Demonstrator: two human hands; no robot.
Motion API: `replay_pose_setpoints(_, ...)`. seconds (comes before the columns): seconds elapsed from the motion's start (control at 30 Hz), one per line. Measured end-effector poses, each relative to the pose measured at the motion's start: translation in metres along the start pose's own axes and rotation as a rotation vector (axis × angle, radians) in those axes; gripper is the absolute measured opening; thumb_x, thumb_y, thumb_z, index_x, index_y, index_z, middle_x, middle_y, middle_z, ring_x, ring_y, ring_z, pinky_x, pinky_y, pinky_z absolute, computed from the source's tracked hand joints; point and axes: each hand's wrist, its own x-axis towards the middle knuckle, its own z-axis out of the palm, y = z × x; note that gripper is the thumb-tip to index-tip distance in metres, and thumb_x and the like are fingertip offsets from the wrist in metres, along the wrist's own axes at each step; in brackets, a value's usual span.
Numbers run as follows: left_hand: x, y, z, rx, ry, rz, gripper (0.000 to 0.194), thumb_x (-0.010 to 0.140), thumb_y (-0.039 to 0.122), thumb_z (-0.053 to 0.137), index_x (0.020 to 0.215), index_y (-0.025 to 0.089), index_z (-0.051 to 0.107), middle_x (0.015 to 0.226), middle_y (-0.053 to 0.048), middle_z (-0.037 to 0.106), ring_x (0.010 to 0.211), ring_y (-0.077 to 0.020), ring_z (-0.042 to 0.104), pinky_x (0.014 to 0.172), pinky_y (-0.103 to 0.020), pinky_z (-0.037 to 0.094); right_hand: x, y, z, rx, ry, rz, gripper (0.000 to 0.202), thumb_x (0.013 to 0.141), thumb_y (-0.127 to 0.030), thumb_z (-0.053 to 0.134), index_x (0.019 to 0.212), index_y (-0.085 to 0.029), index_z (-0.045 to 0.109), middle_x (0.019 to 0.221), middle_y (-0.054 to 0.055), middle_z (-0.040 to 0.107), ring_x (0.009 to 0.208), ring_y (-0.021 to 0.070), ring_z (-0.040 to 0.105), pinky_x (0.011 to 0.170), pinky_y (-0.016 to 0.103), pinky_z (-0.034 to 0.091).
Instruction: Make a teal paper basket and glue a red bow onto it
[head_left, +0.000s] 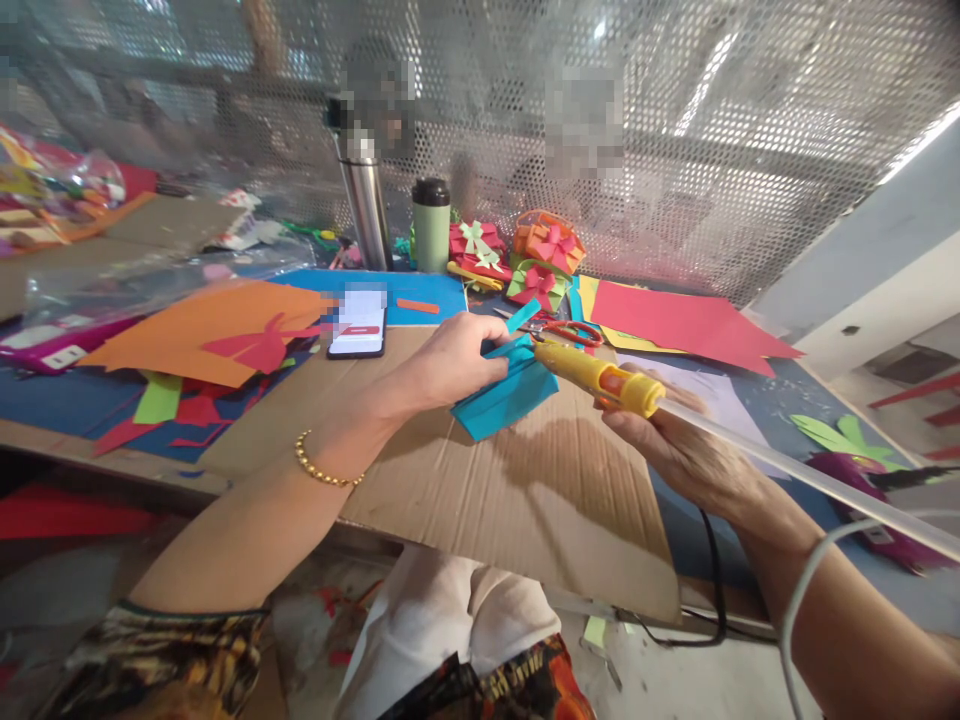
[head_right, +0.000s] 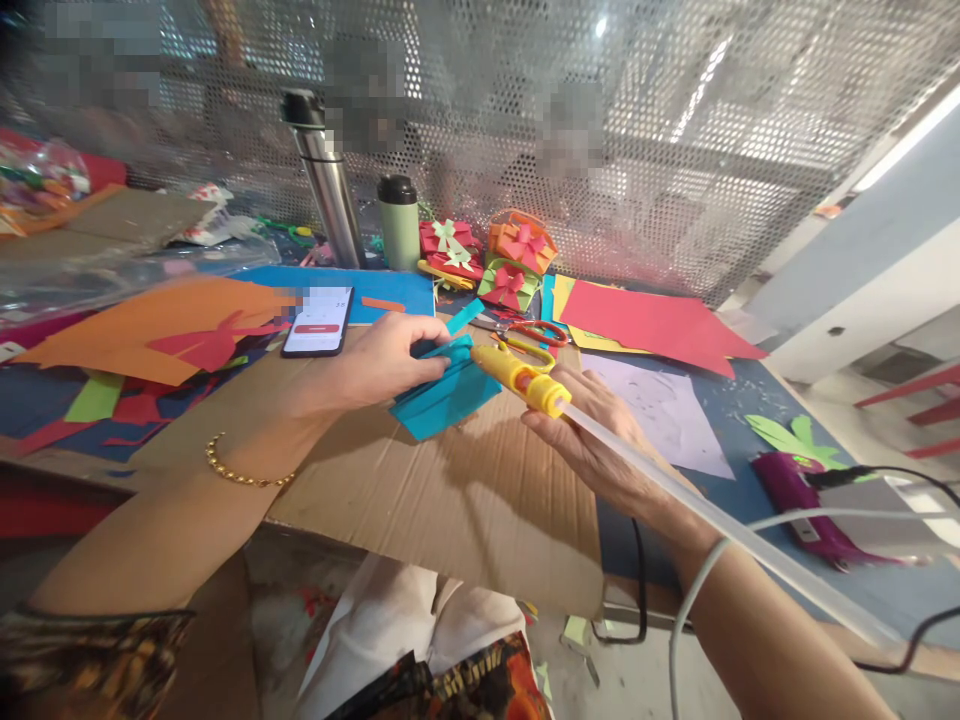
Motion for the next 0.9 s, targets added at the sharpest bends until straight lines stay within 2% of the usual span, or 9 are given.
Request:
replay_pose_setpoints(0.27, 0.0000, 0.0026, 0.0006, -0.026, -0.013, 0.003, 0.015, 0.079, 0.012, 0.064, 0.067, 0.018, 0.058, 0.070, 0.003, 0.062, 0.067, -0.0124, 0.052, 0.064, -0.027, 0.038, 0.0013, -0.0052, 0.0007, 0.092, -0.014, -0.008, 0.045, 0.107, -0.065, 0.047, 0.098, -0.026, 0.070, 0.091, 0.007, 0.072, 0.078, 0.0250, 0.069, 0.076, 0.044, 0.061)
replay_pose_setpoints(0.5, -0.0008, 0.0012, 0.0006, -0.017, -0.010, -0.002, 0.011, 0.080, 0.016, 0.066, 0.070, 0.018, 0.062, 0.070, 0.003, 0.064, 0.068, -0.0131, 0.053, 0.064, -0.027, 0.038, 0.0005, -0.0013, -0.0016, 0.056, 0.010, 0.011, 0.042, 0.107, -0.062, 0.048, 0.088, -0.027, 0.064, 0.082, 0.005, 0.067, 0.069, 0.0232, 0.063, 0.067, 0.041, 0.055)
replay_pose_setpoints(0.73, 0.0000, 0.0020, 0.0006, -0.003, -0.008, 0.001, 0.014, 0.079, 0.013, 0.064, 0.067, 0.018, 0.060, 0.069, 0.003, 0.063, 0.067, -0.0128, 0.053, 0.064, -0.027, 0.037, 0.0008, -0.0040, -0.0010, 0.070, 0.004, -0.014, 0.042, 0.108, -0.061, 0.049, 0.086, -0.028, 0.061, 0.081, 0.004, 0.066, 0.067, 0.0221, 0.061, 0.066, 0.041, 0.054)
replay_pose_setpoints(0.9, 0.0003, 0.0018, 0.0017, 0.006, -0.026, 0.008, 0.015, 0.079, 0.012, 0.063, 0.066, 0.018, 0.059, 0.068, 0.004, 0.060, 0.066, -0.0126, 0.051, 0.062, -0.027, 0.035, 0.0006, -0.0063, -0.0002, 0.093, 0.006, -0.025, 0.040, 0.108, -0.061, 0.048, 0.092, -0.028, 0.065, 0.085, 0.004, 0.068, 0.072, 0.0229, 0.064, 0.071, 0.042, 0.057)
